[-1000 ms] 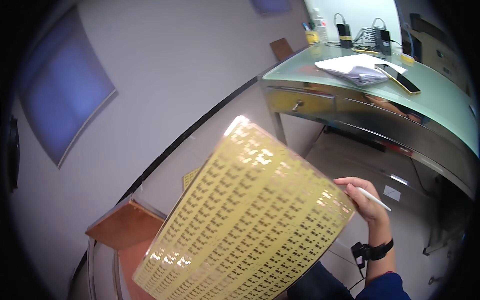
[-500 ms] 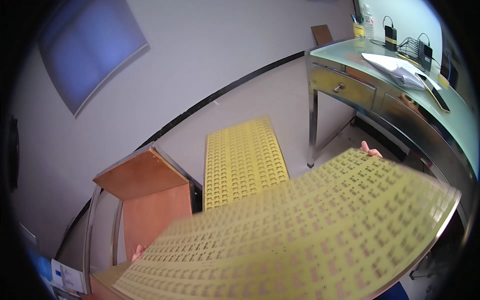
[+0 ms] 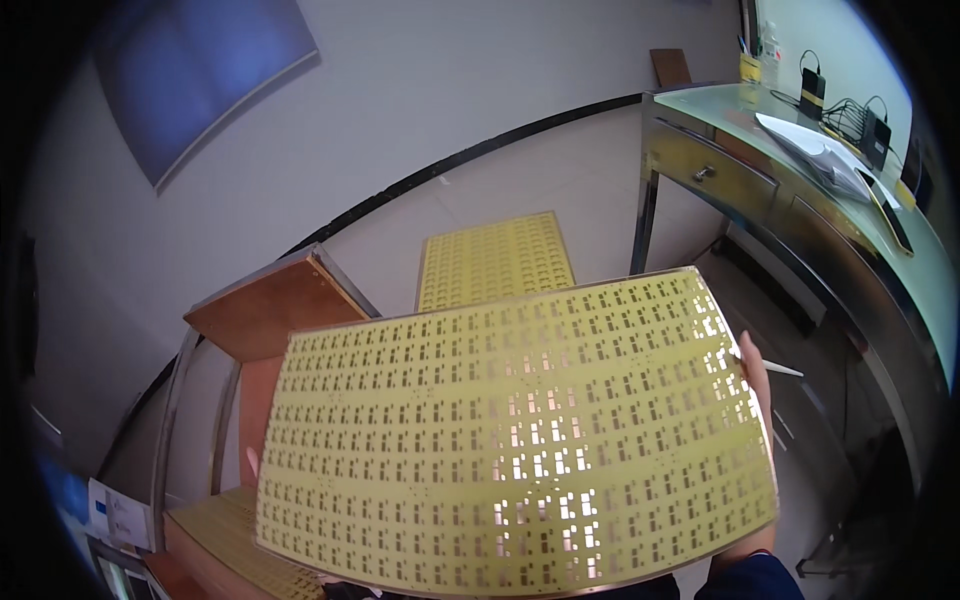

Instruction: Picking up and inspecting individual sheets of printed circuit board panels from a stack.

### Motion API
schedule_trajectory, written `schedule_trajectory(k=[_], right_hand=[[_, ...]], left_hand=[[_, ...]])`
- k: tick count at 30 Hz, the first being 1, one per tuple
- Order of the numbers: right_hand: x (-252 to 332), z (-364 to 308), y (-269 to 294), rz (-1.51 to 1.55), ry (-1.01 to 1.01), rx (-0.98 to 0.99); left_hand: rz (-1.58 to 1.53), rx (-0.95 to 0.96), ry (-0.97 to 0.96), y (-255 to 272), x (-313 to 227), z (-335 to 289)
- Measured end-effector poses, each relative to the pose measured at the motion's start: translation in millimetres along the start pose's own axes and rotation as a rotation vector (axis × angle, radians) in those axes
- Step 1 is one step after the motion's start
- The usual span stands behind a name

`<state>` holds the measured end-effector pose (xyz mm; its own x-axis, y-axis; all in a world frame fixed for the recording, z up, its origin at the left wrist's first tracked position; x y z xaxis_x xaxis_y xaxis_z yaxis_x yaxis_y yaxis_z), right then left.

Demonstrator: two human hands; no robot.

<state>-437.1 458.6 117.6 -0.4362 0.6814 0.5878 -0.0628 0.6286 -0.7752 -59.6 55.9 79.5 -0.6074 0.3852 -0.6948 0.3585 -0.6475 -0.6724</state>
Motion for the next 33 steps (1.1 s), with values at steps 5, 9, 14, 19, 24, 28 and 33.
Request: schedule_trajectory(k=[5, 9, 14, 19, 24, 28, 33], right_hand=[[-27, 19, 4, -0.065, -0.132, 0.010], [-78, 46, 1, -0.026, -0.155, 0.140], [-110, 48, -20, 0.060, -0.001, 0.215], [-139, 32, -48, 0.099, -0.009, 0.256], [-149, 41, -8, -0.019, -0.124, 0.206], [-107, 52, -3, -0.114, 0.035, 0.177], [-101, 50, -2, -0.221, 0.045, 0.186]], left_hand=[[-0.010, -0.089, -0.076, -58, 31, 25], [0.127, -0.274, -0.167, -88, 41, 32], [-0.142, -0.061, 0.150, -159, 110, 26], [0.050, -0.300, 0.253, -150, 134, 14], [0.061, -0.356, 0.142, -132, 112, 9], [0.076, -0.470, 0.127, -122, 103, 3], [0.159, -0.572, 0.111, -113, 94, -3]])
Point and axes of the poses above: each hand's wrist, its own z-axis towards the middle knuckle, its own y-axis out of the back of the hand, x = y × z, the point moved 7 cm from there along z, towards the middle knuckle, and after that the axes turned 4 degrees about -x, right-handed, at the moved point
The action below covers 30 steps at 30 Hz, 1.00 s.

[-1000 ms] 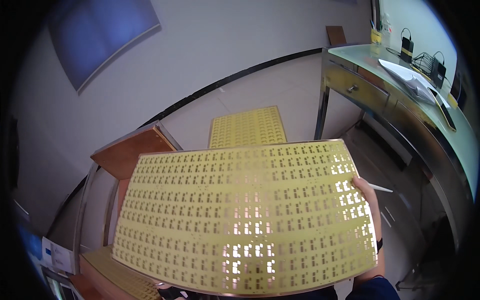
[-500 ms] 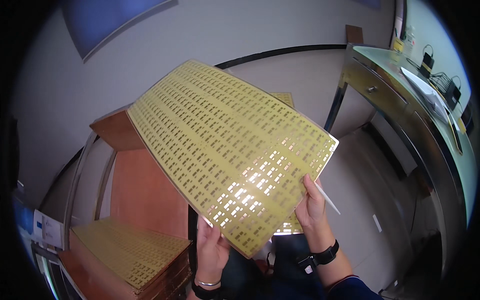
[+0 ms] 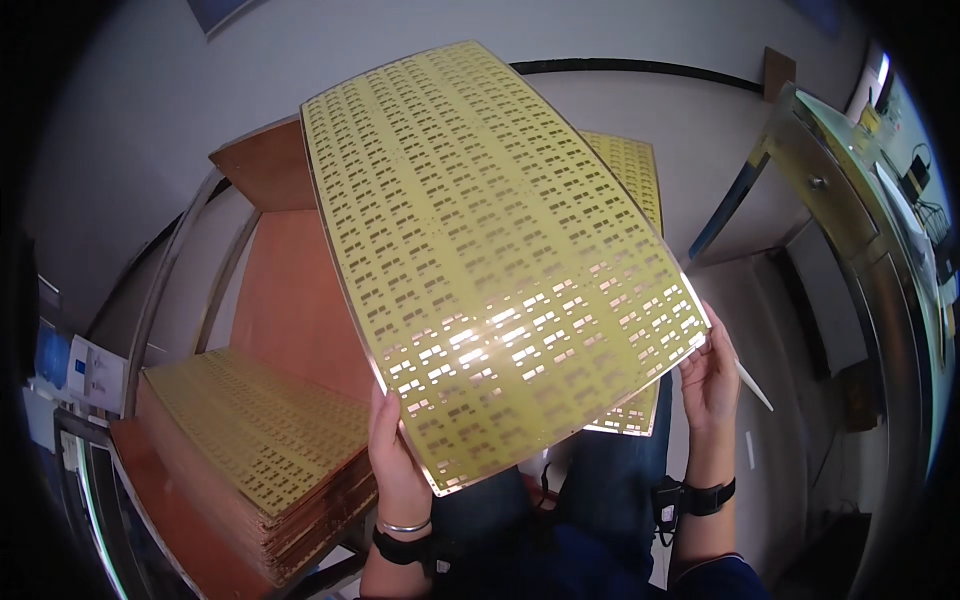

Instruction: Picking up and inspecting individual sheets of printed circuit board panels from a stack.

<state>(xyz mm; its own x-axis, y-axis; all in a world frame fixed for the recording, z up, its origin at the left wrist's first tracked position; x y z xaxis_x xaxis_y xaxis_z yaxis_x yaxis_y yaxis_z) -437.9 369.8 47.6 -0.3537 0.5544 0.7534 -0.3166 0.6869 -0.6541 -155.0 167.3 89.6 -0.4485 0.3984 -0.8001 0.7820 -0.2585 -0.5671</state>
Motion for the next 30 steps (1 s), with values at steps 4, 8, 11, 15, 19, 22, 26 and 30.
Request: schedule_trajectory(k=[4, 8, 11, 15, 19, 22, 26, 30], right_hand=[[-5, -5, -3, 0.017, -0.049, 0.124], [-7, -12, -11, -0.074, -0.062, 0.118], [-8, -16, -17, -0.104, -0.053, 0.071], [-6, -19, -21, -0.115, -0.073, 0.142], [-2, -23, -26, -0.114, -0.064, 0.135], [0, -23, -27, -0.126, -0.069, 0.142], [2, -27, -32, -0.147, -0.076, 0.159], [4, -29, -34, -0.169, -0.091, 0.179]], left_hand=[[-0.052, 0.012, -0.029, 14, -2, 5], [-0.036, -0.031, -0.076, 25, -10, 8], [0.011, -0.045, -0.111, 35, -14, 11], [-0.017, -0.076, -0.129, 43, -17, 14], [-0.002, -0.046, -0.146, 46, -17, 17], [-0.029, -0.052, -0.142, 52, -15, 17], [-0.033, -0.112, -0.154, 48, -18, 17], [0.020, -0.144, -0.198, 51, -21, 18]])
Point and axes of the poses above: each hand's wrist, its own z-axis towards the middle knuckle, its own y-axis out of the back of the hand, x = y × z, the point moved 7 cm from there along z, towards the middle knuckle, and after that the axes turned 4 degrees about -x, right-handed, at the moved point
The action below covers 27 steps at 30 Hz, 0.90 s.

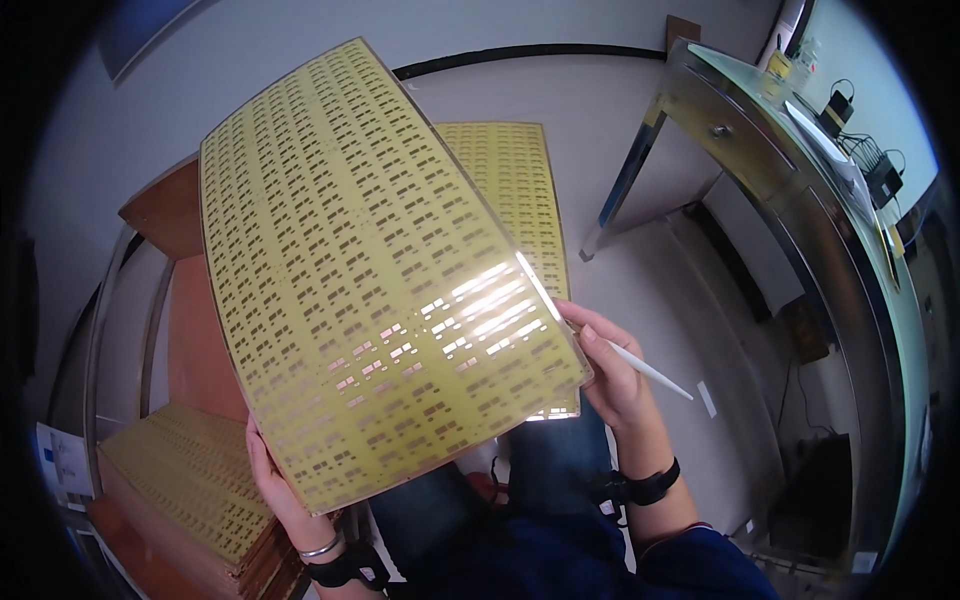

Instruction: Picking up and inspecting individual sheets of printed circuit board panels from a stack.

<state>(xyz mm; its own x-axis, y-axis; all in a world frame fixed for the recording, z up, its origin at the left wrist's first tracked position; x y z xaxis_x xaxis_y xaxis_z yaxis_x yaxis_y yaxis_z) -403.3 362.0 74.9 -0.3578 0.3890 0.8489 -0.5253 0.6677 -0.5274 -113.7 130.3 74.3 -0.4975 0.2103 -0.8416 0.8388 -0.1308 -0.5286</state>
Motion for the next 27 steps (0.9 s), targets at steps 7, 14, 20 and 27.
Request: schedule_trajectory(k=[7, 14, 20, 27], right_hand=[[-6, 4, -4, -0.187, -0.056, 0.019], [-39, -4, -15, -0.337, -0.208, 0.104], [-54, -21, 12, -0.276, -0.400, 0.363], [-38, -3, -1, -0.149, -0.284, 0.225]], left_hand=[[0.329, 0.161, 0.048, 17, -3, 12], [0.356, -0.147, -0.140, 27, -16, 2], [0.450, -0.134, -0.223, 37, -25, -2], [0.534, 0.037, -0.176, 19, -23, 9]])
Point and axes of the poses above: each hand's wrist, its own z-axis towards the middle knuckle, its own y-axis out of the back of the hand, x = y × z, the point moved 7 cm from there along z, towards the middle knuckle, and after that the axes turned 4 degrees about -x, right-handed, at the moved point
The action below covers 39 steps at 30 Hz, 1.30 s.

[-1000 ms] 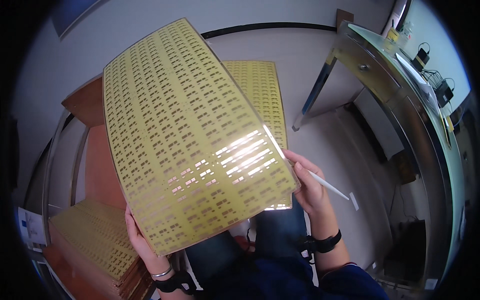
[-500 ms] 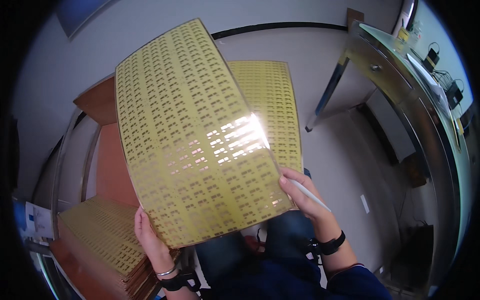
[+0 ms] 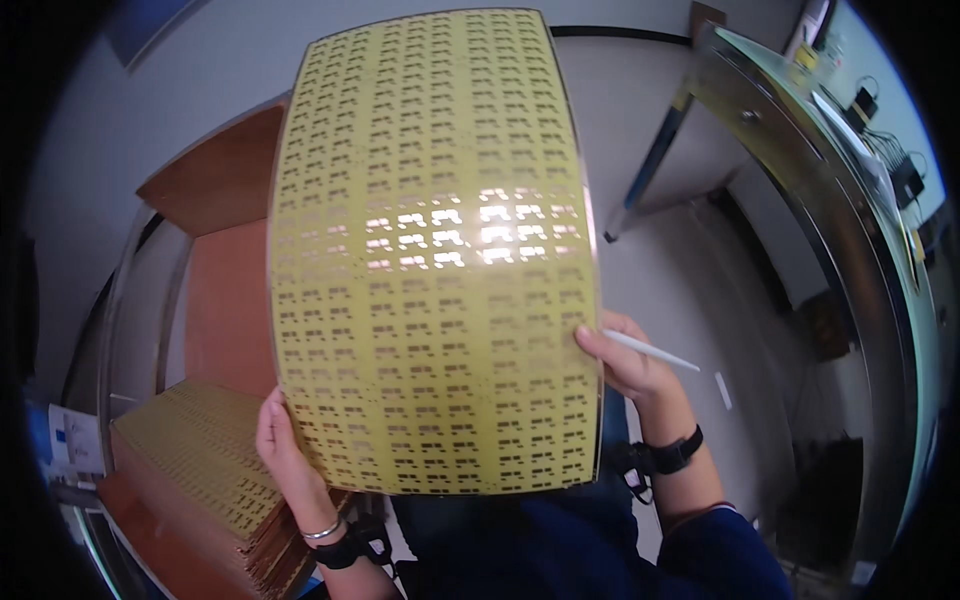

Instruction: Picking up and inspecting individual sheets of printed circuit board panels from a stack.

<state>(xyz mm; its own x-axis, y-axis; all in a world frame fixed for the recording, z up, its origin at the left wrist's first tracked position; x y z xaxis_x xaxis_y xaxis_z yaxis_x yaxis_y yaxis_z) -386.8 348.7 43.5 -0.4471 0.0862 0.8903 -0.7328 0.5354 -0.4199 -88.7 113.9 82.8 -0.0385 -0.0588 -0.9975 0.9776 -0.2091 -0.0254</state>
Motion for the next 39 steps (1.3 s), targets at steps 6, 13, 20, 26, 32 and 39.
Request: schedule_trajectory(k=[6, 13, 20, 26, 32, 39], right_hand=[[15, -5, -5, -0.084, 0.075, -0.085], [12, -6, -10, 0.080, 0.175, -0.130], [20, -8, -9, 0.174, 0.273, -0.172], [31, -15, -24, 0.401, 0.364, -0.084], [5, -12, -52, 0.341, 0.277, 0.026], [84, -31, 33, 0.460, 0.542, -0.253]], left_hand=[[-0.006, 0.040, 0.035, -12, 7, 7], [-0.011, 0.108, 0.061, -17, 12, 4], [-0.322, 0.431, 0.204, -13, 0, 11], [-1.146, 0.304, 0.250, -27, 7, -20], [-0.922, 0.226, 0.451, -68, 54, -34], [-0.605, 0.145, 0.513, -34, 35, -21]])
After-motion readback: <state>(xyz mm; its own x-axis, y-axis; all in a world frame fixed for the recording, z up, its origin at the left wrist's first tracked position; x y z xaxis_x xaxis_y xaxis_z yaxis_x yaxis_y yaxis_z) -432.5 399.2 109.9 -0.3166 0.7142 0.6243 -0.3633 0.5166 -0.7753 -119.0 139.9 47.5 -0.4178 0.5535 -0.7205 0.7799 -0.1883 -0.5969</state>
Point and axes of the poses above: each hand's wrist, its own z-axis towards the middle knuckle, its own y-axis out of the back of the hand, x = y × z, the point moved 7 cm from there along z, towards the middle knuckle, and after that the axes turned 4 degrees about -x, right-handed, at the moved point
